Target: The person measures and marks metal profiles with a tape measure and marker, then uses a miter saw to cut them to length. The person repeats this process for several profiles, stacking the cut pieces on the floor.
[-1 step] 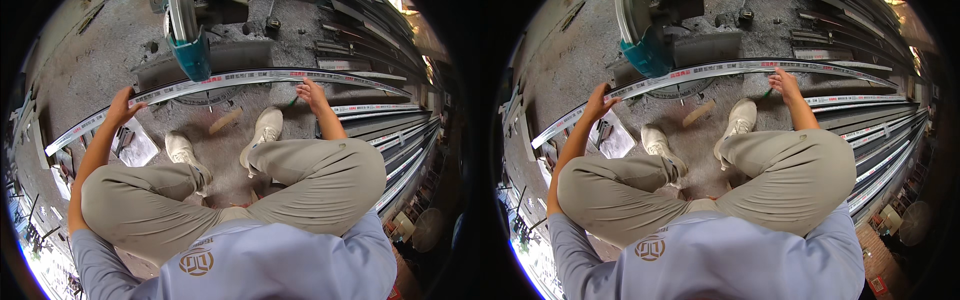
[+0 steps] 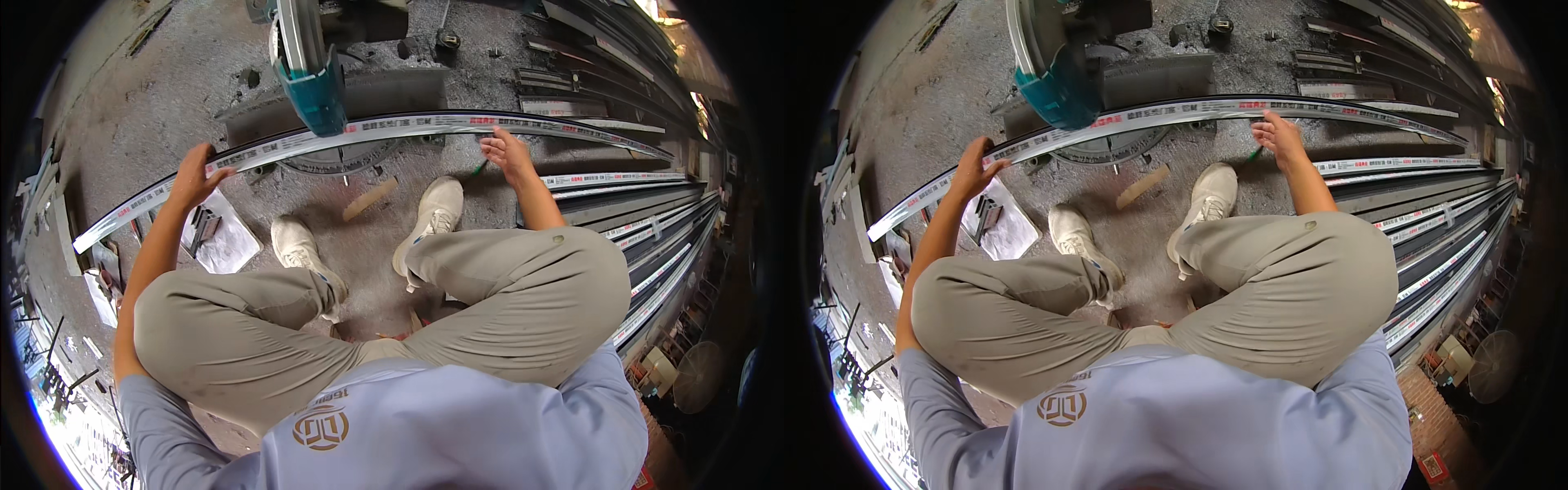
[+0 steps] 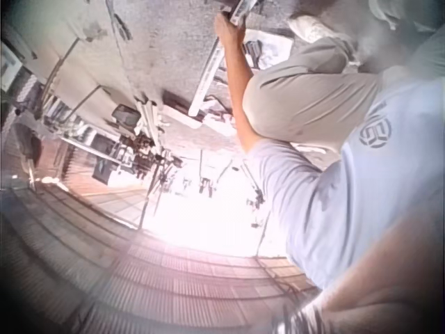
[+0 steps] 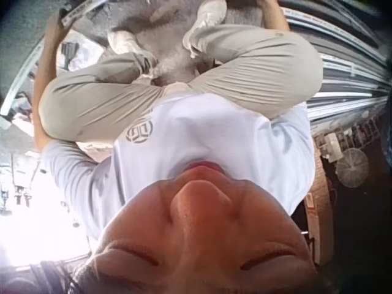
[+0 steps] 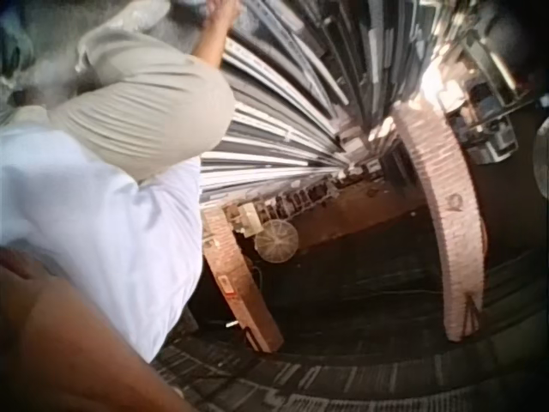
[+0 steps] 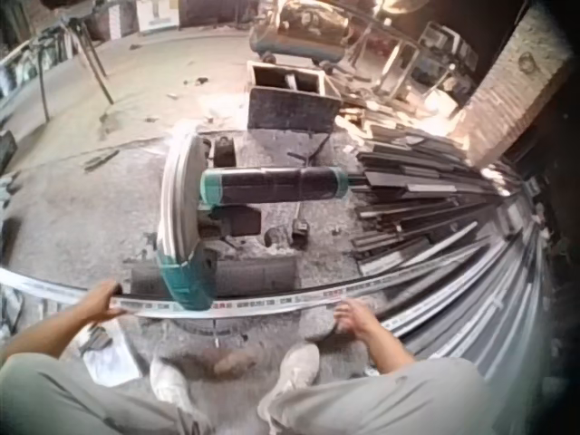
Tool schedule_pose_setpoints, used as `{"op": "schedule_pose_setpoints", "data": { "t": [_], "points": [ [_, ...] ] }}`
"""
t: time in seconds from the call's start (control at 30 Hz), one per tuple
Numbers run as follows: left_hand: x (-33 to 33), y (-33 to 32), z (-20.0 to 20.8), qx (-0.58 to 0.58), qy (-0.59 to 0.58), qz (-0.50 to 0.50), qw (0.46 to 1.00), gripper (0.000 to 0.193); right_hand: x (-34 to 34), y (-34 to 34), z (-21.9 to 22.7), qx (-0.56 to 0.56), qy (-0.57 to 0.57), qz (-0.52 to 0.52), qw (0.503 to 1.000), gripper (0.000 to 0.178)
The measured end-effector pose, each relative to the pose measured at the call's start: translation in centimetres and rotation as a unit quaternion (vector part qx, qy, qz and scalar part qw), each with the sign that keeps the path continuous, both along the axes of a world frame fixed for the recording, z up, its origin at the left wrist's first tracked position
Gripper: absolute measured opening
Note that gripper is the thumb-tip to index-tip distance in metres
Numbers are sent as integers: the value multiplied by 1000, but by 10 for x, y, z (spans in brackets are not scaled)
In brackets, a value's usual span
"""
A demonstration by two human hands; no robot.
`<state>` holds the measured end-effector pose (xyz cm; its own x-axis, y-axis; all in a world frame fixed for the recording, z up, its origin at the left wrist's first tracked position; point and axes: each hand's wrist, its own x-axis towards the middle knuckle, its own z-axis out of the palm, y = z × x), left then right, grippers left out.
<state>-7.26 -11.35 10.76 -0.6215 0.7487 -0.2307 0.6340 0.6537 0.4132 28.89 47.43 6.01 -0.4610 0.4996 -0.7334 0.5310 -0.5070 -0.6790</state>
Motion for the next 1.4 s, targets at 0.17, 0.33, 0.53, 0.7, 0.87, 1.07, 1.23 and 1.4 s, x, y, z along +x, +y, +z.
{"op": "schedule_pose_setpoints", "data": {
  "t": [0.17,0.33,0.53,0.7,0.87,1.07,1.23,1.4],
  "points": [
    [-36,-39,-9,-51,70,38,996,57,-43,-34,12,12,34,89,995,46],
    [-20,10,-22,-20,124,9,992,84,-60,-34,18,-1,11,136,991,47],
    [-30,29,-28,-72,90,65,991,97,-71,-27,19,-10,7,202,979,50],
    [-40,31,-19,-79,67,53,993,97,-71,-16,33,101,28,292,950,62],
    [-41,20,-31,-74,104,7,992,89,-114,12,151,337,119,278,891,42],
    [-32,42,-30,-84,72,88,990,92,-186,-35,341,649,282,368,603,52],
    [-32,43,-30,-82,84,95,989,110,-214,-99,379,617,90,652,431,66],
    [-28,45,-30,-92,99,91,987,112,-269,-135,393,464,-174,737,459,63]
  ]
}}
